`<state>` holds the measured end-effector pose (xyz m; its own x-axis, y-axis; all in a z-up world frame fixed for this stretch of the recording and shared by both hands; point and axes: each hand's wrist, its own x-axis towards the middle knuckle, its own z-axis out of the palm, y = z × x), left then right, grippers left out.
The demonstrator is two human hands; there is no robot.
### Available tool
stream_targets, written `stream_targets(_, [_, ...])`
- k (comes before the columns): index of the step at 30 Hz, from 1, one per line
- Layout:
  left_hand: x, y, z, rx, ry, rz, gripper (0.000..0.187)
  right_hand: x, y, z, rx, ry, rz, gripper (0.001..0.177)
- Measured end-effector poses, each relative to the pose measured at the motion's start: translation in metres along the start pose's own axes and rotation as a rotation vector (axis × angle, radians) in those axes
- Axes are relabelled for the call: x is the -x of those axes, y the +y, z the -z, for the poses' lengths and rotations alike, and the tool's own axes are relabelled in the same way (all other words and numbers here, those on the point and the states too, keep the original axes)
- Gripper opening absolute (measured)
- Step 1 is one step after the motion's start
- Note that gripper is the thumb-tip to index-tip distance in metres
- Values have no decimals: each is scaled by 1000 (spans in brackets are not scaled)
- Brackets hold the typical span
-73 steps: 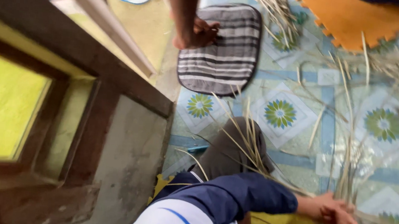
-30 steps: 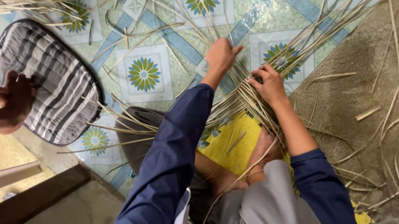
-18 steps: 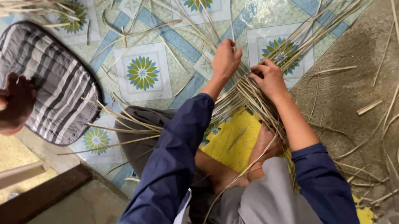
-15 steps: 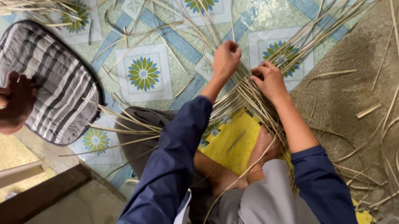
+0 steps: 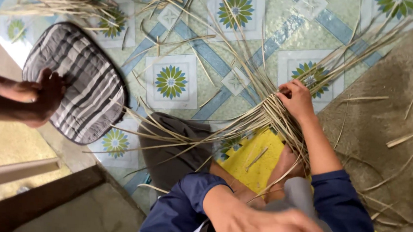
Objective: Weave thin strips of material together on the floor to create a mat
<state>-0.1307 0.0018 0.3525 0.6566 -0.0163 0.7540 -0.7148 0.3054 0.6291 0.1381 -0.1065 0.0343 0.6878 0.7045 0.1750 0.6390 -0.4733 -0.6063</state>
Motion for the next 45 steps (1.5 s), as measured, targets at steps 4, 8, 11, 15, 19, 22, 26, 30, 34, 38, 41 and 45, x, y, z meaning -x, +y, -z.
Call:
stream_targets(4, [0, 8, -9, -1, -163, -109, 16, -2, -36, 21, -76, -72, -175, 15])
stream_targets(8, [-161, 7, -74, 51, 1337, -651, 27, -4, -29, 18, -70, -58, -136, 16])
stream_targets(11, [-31, -56, 24, -406, 122, 278, 55, 31, -183, 140, -889, -196, -165, 65])
stream_targets(15, [-18, -164, 50, -281, 512, 446, 43, 22, -150, 105, -511, -152, -99, 53])
stream_targets(19, [28, -243, 94, -362, 604, 717, 35, 5, -61, 41, -18, -48, -55, 36])
stream_targets(22, [66, -300, 135, -526, 601, 868, 31, 1, 26, -17, 113, -19, -65, 34])
stream_targets(26, [100, -365, 187, -765, 545, 988, 26, 0, 50, -29, 128, -32, -119, 37])
stream_targets(30, [107, -389, 218, -868, 544, 952, 29, -2, 17, -7, 27, -40, -120, 30])
stream_targets(34, [105, -391, 237, -936, 548, 956, 31, -3, 17, -6, 24, -67, -154, 29])
stream_targets(38, [112, -397, 249, -1045, 496, 973, 36, -4, 14, -4, -2, -82, -174, 28])
stream_targets(41, [100, -376, 255, -1148, 491, 1019, 39, -7, 9, 1, -12, -90, -171, 29])
stream_targets(45, [92, -349, 242, -1137, 520, 1079, 45, -3, 15, -3, 21, -105, -155, 29])
